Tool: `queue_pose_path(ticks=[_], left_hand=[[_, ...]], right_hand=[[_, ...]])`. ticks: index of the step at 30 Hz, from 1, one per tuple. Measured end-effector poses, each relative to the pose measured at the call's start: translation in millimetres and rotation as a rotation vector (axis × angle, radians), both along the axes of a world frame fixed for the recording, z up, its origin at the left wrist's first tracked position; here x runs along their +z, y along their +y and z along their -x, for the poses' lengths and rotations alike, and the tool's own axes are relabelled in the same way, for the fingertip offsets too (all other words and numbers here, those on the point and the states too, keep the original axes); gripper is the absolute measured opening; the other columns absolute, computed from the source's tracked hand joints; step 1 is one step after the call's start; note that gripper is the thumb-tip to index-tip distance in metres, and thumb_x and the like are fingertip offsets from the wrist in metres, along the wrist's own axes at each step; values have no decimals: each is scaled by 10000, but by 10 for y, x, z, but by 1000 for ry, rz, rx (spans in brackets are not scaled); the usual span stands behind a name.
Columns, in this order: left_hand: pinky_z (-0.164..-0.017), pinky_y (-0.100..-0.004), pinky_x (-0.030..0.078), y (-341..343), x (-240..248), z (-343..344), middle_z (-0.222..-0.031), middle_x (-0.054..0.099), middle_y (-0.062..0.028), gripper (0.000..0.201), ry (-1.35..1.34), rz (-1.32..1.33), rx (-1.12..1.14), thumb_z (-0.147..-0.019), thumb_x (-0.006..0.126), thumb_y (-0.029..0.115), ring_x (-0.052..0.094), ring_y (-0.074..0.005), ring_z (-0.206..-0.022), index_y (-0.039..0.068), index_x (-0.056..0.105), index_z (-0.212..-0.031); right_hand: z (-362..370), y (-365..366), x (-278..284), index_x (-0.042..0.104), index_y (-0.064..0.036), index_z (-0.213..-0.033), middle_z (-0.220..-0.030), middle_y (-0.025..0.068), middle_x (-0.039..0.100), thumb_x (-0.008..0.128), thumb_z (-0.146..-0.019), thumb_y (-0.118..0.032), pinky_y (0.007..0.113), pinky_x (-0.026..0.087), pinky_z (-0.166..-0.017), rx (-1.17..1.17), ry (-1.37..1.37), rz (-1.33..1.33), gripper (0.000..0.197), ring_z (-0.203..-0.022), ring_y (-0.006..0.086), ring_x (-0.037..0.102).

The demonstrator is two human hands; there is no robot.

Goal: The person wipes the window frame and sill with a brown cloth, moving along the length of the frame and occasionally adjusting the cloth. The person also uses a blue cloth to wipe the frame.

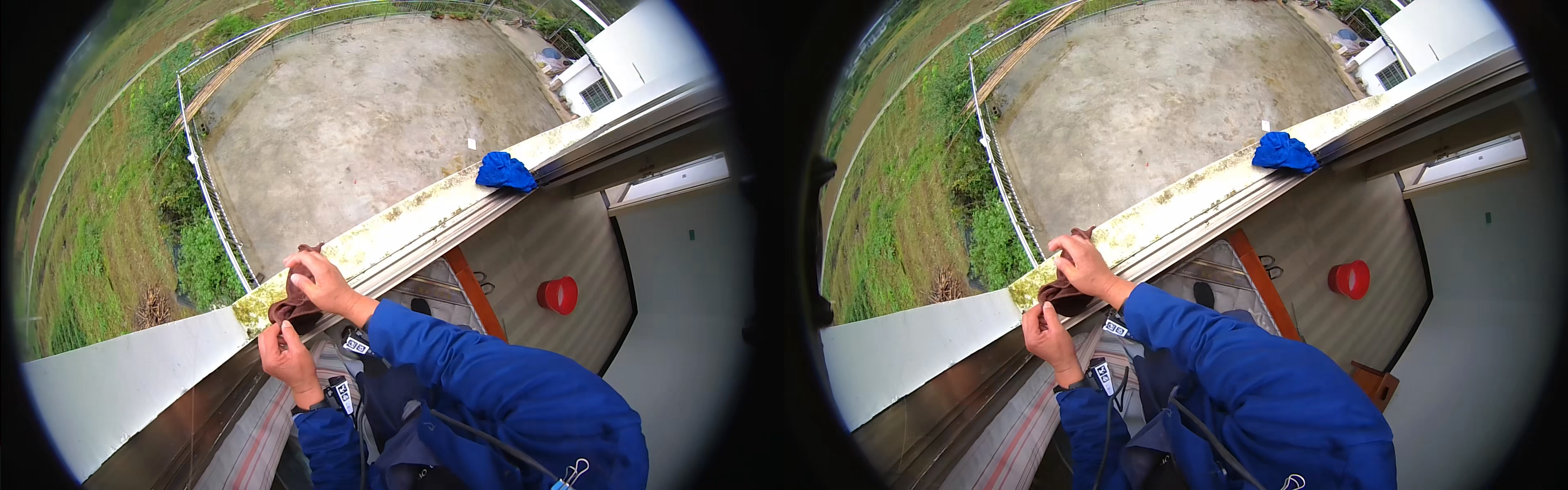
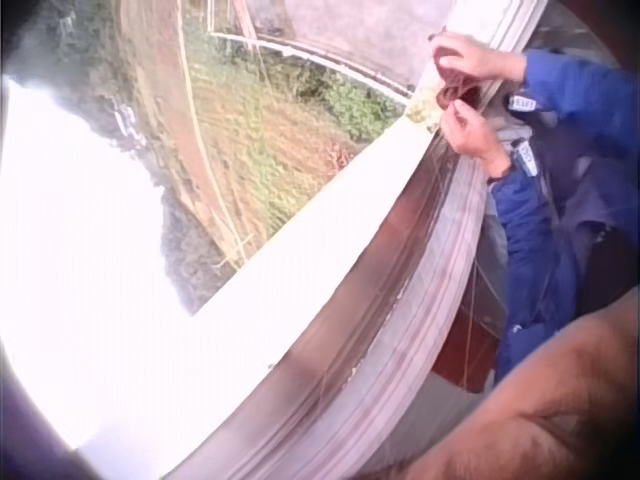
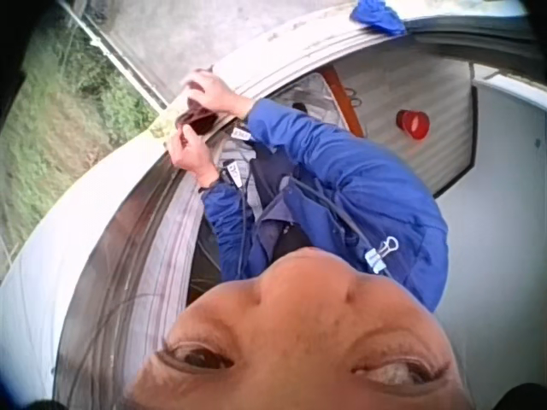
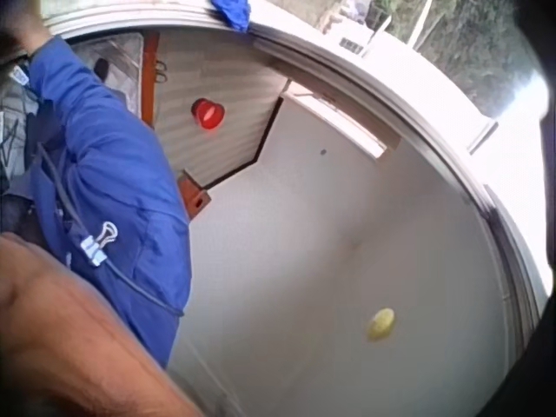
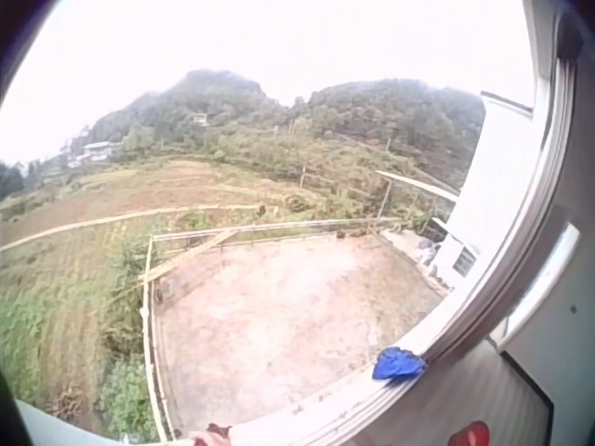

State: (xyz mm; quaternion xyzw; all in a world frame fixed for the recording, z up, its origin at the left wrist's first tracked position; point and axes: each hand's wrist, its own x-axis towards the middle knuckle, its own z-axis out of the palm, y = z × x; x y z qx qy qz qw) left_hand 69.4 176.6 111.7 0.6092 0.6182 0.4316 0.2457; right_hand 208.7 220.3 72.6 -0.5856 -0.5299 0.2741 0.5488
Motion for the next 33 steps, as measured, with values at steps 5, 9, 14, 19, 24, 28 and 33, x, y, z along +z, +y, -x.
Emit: queue_pose_path(ticks=[5, 9, 14, 19, 24, 28, 33], left_hand=[[-600, -225, 409, 188, 303, -3, -780, 597, -11, 99, -336, -40, 4, -879, 607, 66, 477, -86, -640, -32, 622, -872], [-508, -172, 299, 171, 213, 68, -726, 586, 14, 106, -598, 171, 206, -887, 601, 103, 400, -20, -583, 11, 652, -870], [-438, -166, 300, -122, -490, 362, -741, 615, -13, 200, -875, 430, 324, -920, 578, 203, 441, -29, -520, 16, 632, -967], [-527, -182, 394, -996, -964, 650, -802, 641, -34, 196, -608, 786, 262, -922, 566, 166, 543, -60, -657, 6, 627, -1018], [-554, -201, 433, -1584, -1088, 652, -780, 653, -50, 136, -639, 1040, 129, -901, 572, 106, 571, -76, -653, -16, 629, -920], [-534, -215, 387, -1589, -1040, 587, -725, 635, -56, 81, -645, 1064, 106, -829, 561, 48, 522, -81, -586, -8, 616, -850], [-543, -229, 414, -1513, -945, 583, -712, 642, -64, 92, -526, 1103, 36, -826, 543, 33, 544, -96, -592, -27, 613, -826]], right_hand=[[160, 31, 423, 589, -40, -1113, -1060, 94, 608, 557, -906, -193, 341, 416, -897, 685, 256, -35, 259, -1001, 238, 562], [175, 75, 306, 553, -7, -1141, -1078, 89, 603, 619, -854, -68, 300, 443, -915, 768, 463, 106, 301, -1033, 169, 568], [479, -6, -290, 577, -9, -941, -788, 68, 636, 631, -778, -23, 275, 486, -653, 669, 265, 299, 172, -719, 132, 600], [950, -160, -705, 634, -36, -860, -749, 107, 647, 706, -731, -80, 326, 483, -669, 640, 180, 464, 154, -701, 218, 618], [1272, -209, -838, 655, -58, -803, -770, 142, 654, 704, -720, -138, 413, 487, -670, 520, -64, 442, 125, -760, 325, 628], [1472, -224, -914, 657, -62, -770, -745, 159, 639, 674, -714, -134, 451, 479, -682, 487, -200, 406, 93, -760, 352, 617], [1493, -246, -979, 651, -72, -713, -730, 170, 628, 614, -682, -82, 464, 482, -675, 526, -309, 380, 49, -747, 359, 615]])
